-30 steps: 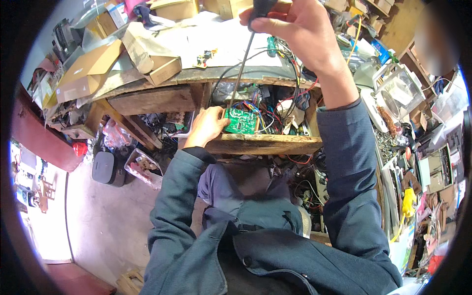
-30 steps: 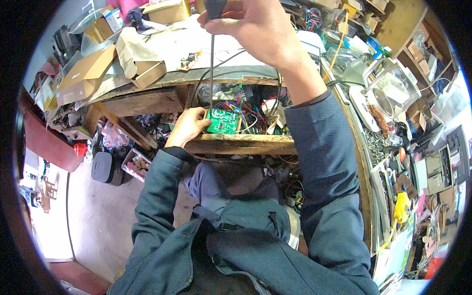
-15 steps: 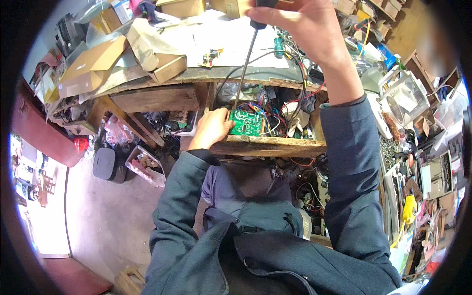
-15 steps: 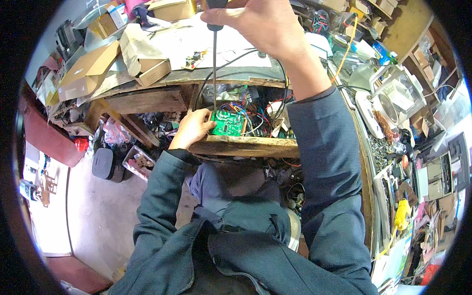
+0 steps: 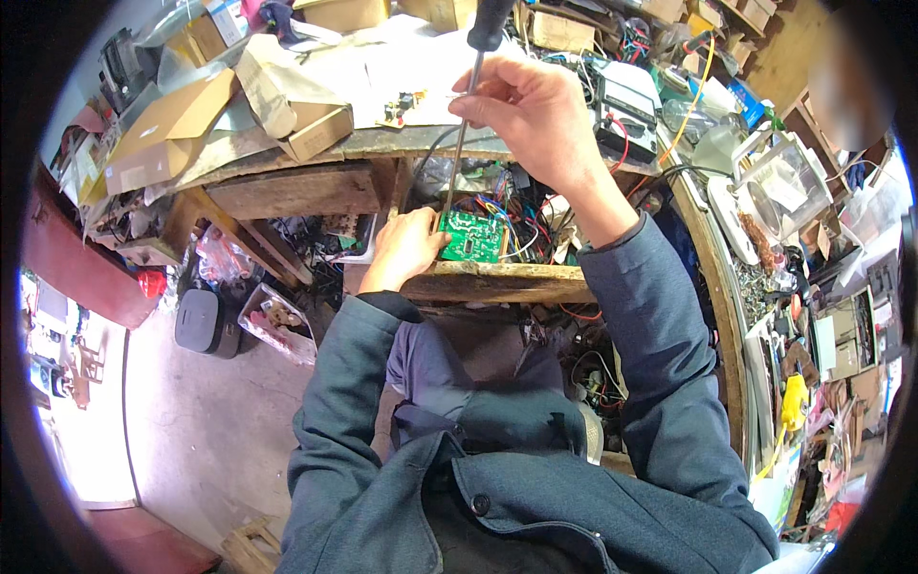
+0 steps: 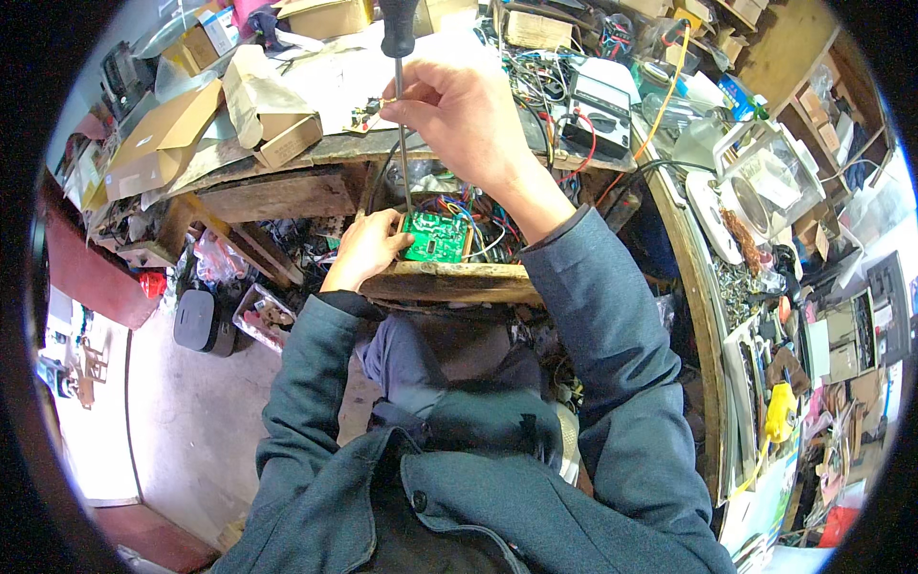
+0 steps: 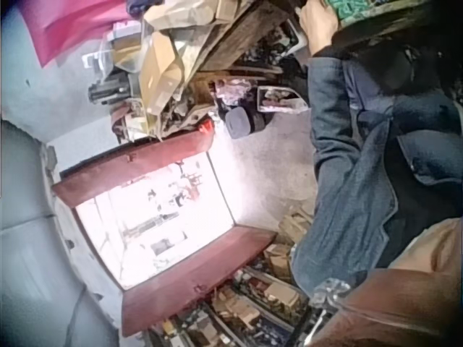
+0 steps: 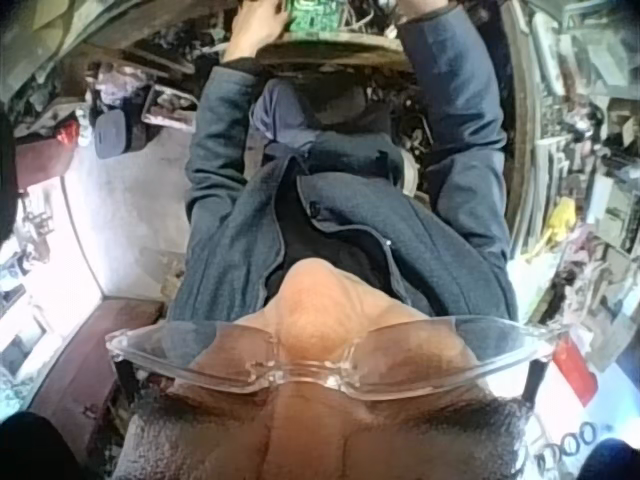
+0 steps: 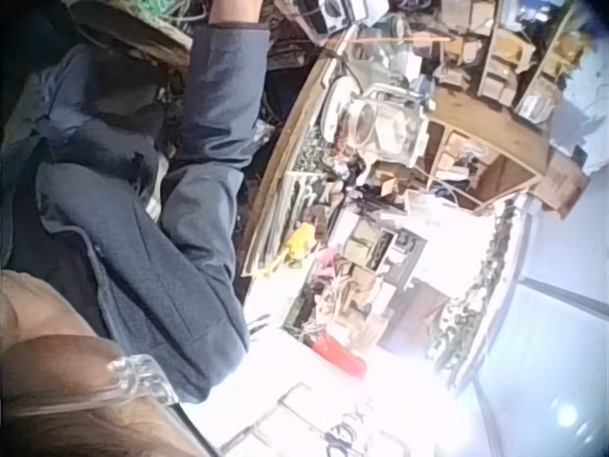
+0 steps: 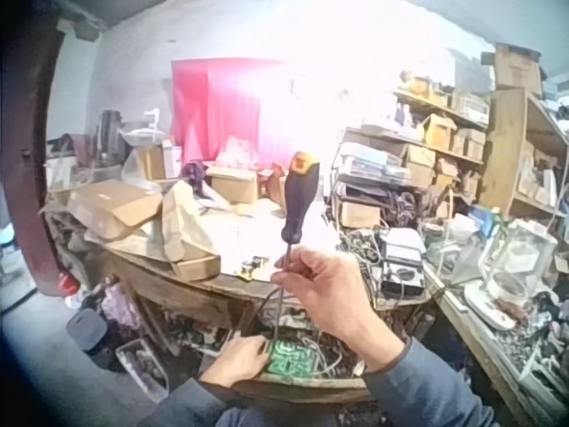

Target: The person handles a small black electronic device with wires, then picks up a green circuit board. They use a screwdriver to adjust components on the board and connect wires. The person continues to manipulate the circuit board and wires throughout the clip.

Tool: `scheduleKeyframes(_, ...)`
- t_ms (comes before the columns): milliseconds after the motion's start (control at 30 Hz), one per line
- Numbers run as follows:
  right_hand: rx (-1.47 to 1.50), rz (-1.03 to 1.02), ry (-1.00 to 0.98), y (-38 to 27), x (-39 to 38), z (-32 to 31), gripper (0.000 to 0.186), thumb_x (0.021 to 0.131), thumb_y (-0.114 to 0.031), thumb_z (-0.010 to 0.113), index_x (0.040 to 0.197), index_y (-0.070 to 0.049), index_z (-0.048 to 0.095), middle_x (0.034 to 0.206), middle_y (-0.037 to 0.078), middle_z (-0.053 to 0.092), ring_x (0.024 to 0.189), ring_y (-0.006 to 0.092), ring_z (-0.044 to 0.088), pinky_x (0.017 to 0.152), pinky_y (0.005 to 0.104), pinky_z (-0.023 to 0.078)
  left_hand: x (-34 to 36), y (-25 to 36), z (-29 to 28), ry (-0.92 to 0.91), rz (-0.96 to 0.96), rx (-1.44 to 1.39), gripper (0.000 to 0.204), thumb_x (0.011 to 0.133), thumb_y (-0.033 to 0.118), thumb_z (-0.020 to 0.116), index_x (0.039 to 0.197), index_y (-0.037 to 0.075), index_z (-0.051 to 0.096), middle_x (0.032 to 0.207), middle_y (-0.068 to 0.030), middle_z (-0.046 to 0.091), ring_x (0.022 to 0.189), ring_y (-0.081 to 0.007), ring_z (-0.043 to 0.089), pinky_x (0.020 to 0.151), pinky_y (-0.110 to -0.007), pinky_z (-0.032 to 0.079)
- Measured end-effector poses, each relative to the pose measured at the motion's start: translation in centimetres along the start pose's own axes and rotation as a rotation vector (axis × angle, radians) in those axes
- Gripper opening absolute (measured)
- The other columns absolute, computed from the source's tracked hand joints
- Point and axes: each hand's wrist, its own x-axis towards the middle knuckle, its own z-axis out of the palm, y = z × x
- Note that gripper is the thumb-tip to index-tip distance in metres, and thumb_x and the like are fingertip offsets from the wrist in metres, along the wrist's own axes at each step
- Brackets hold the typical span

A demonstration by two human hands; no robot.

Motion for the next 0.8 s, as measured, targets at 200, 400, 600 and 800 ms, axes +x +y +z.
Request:
scheduleKeyframes(200,0.234,-0.049,0.019,0.8,0.2,0.7,0.019,0.094,-0.014,0.080,0.109,-0.004,0.075,0.092,0.006,0.078,0.081,0.0100,0.073,0.074,0.0263,0.058,0.0,0.1,0.0,0.004,0.011,-0.017,0.035,0.089,0.035,0.075,0.097,0.002,0.067,0.101,-0.0240,0.074,0.102,-0.0454,0.069,0.086,-0.056,0.051)
scheduleKeyframes(400,-0.124,0.012,0.003,-1.1,-0.5,0.2,0.017,0.093,-0.013,0.079,0.106,-0.003,0.073,0.098,0.009,0.079,0.083,0.0113,0.075,0.071,0.0276,0.059,-0.1,0.0,0.1,0.019,0.006,-0.003,0.034,0.089,0.035,0.075,0.098,0.003,0.067,0.101,-0.0236,0.074,0.101,-0.0454,0.069,0.086,-0.056,0.051)
scheduleKeyframes(600,0.138,-0.046,0.080,0.5,-0.3,1.1,0.011,0.094,-0.011,0.077,0.103,-0.004,0.073,0.089,0.007,0.079,0.082,0.0121,0.074,0.072,0.0276,0.057,0.0,0.3,0.0,-0.005,-0.010,0.002,0.035,0.089,0.036,0.076,0.099,0.004,0.068,0.100,-0.0218,0.074,0.102,-0.0440,0.070,0.087,-0.055,0.051)
scheduleKeyframes(800,-0.073,0.015,0.015,-0.3,-0.8,-0.5,0.020,0.096,-0.005,0.072,0.115,0.001,0.069,0.094,0.010,0.078,0.090,0.0145,0.076,0.081,0.0289,0.060,0.4,0.0,0.3,-0.015,-0.005,0.002,0.035,0.087,0.034,0.076,0.101,0.002,0.069,0.103,-0.0239,0.074,0.105,-0.0438,0.069,0.090,-0.053,0.051)
